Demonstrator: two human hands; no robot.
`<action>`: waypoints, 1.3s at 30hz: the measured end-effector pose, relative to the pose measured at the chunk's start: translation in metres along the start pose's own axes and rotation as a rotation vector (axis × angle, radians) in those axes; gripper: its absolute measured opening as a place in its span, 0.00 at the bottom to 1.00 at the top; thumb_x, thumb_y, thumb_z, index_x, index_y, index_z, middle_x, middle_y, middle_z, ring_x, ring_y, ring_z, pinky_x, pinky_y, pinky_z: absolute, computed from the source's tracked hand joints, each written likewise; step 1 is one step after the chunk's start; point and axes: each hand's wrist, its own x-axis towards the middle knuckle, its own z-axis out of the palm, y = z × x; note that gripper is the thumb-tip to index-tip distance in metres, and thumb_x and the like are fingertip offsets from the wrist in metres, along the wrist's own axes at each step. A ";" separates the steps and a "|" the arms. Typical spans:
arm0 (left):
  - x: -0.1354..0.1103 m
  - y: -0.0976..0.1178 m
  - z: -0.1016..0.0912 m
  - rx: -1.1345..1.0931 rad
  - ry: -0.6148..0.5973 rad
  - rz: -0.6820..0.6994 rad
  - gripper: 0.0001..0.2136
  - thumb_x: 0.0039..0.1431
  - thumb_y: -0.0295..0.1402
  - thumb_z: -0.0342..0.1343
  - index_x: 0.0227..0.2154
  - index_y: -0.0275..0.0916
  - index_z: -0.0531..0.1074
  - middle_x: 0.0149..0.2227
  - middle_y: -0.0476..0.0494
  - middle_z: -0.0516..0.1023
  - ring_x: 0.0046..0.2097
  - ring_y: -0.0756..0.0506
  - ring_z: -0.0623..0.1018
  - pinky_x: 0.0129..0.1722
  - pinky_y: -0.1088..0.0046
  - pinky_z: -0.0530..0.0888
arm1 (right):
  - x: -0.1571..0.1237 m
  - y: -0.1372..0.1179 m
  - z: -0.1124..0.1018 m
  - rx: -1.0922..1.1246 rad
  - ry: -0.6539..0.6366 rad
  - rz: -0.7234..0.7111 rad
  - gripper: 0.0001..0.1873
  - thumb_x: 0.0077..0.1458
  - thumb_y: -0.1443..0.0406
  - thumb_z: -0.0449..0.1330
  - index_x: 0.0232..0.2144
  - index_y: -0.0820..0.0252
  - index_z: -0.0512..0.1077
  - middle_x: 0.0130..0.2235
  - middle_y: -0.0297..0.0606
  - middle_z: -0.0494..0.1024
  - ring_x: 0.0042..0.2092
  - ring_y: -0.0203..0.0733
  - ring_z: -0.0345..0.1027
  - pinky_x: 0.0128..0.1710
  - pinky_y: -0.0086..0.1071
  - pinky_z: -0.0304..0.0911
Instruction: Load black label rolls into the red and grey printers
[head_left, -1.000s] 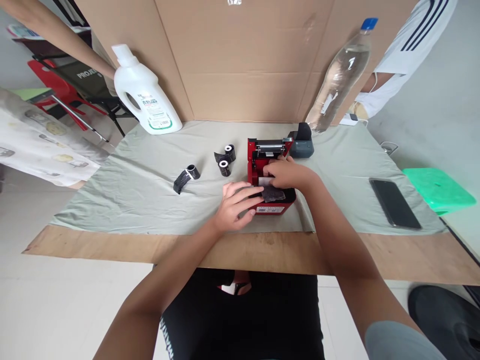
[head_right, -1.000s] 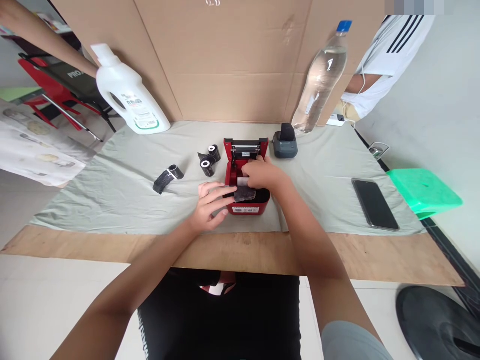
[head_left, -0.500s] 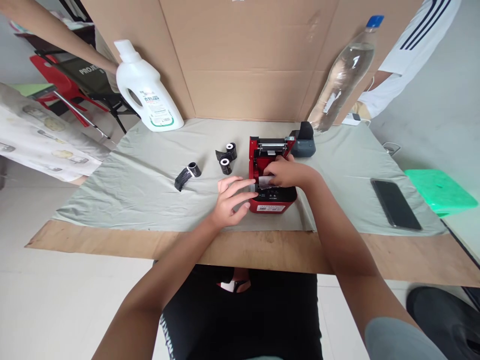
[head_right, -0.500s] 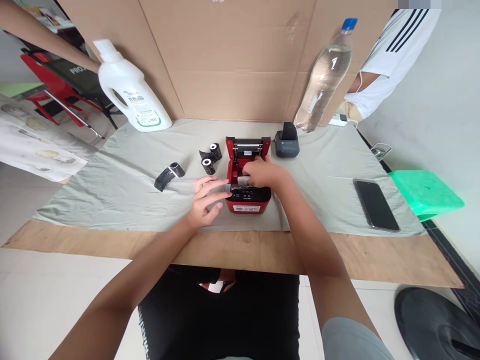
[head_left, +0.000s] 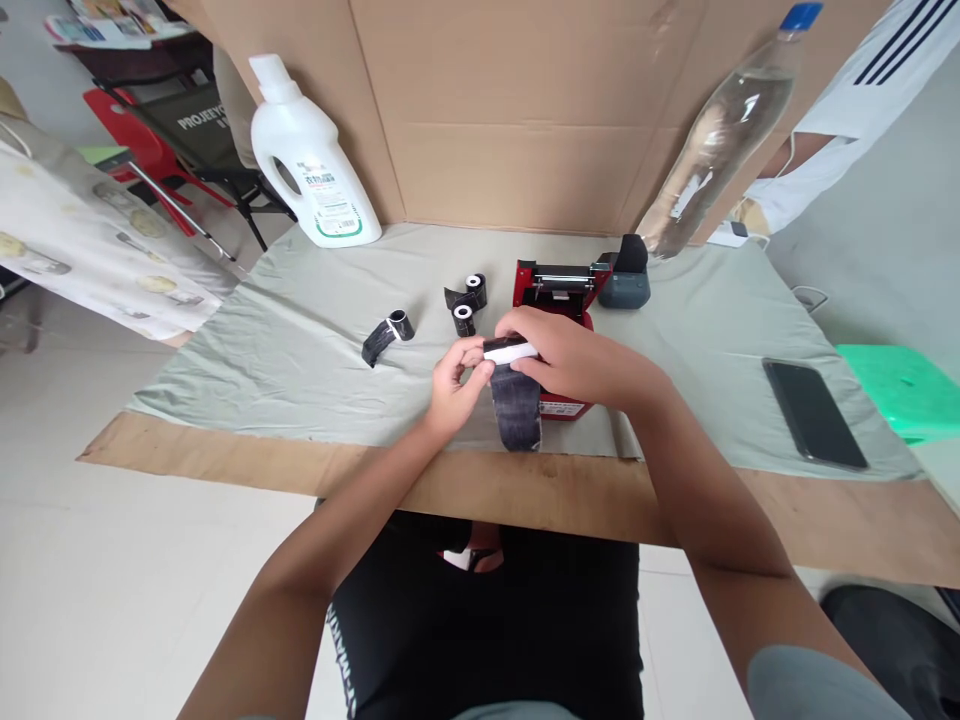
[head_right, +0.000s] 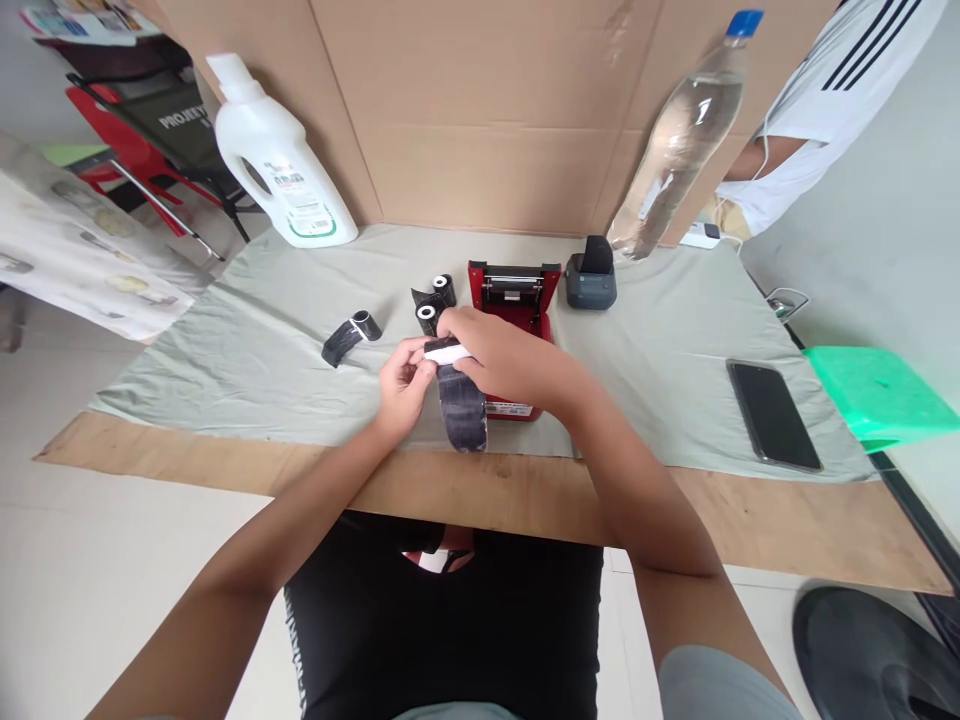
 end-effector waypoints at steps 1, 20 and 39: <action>0.000 0.000 -0.001 0.014 0.018 -0.017 0.21 0.67 0.54 0.59 0.49 0.41 0.75 0.32 0.50 0.77 0.33 0.49 0.76 0.38 0.70 0.75 | 0.003 0.002 0.003 0.036 0.006 0.011 0.11 0.66 0.64 0.54 0.49 0.57 0.71 0.49 0.42 0.78 0.46 0.48 0.70 0.45 0.38 0.62; 0.010 -0.005 -0.006 -0.089 0.090 0.121 0.16 0.66 0.45 0.65 0.51 0.43 0.76 0.40 0.46 0.82 0.38 0.49 0.82 0.38 0.74 0.78 | 0.025 0.016 0.032 0.428 0.182 0.033 0.13 0.58 0.65 0.61 0.46 0.56 0.73 0.43 0.37 0.79 0.41 0.44 0.72 0.41 0.37 0.65; 0.020 -0.004 -0.032 0.407 -0.159 0.508 0.36 0.63 0.48 0.66 0.70 0.51 0.60 0.64 0.36 0.76 0.63 0.35 0.76 0.60 0.51 0.76 | 0.023 0.015 0.025 0.276 0.083 0.059 0.17 0.62 0.65 0.56 0.46 0.57 0.82 0.34 0.34 0.80 0.36 0.42 0.68 0.38 0.34 0.62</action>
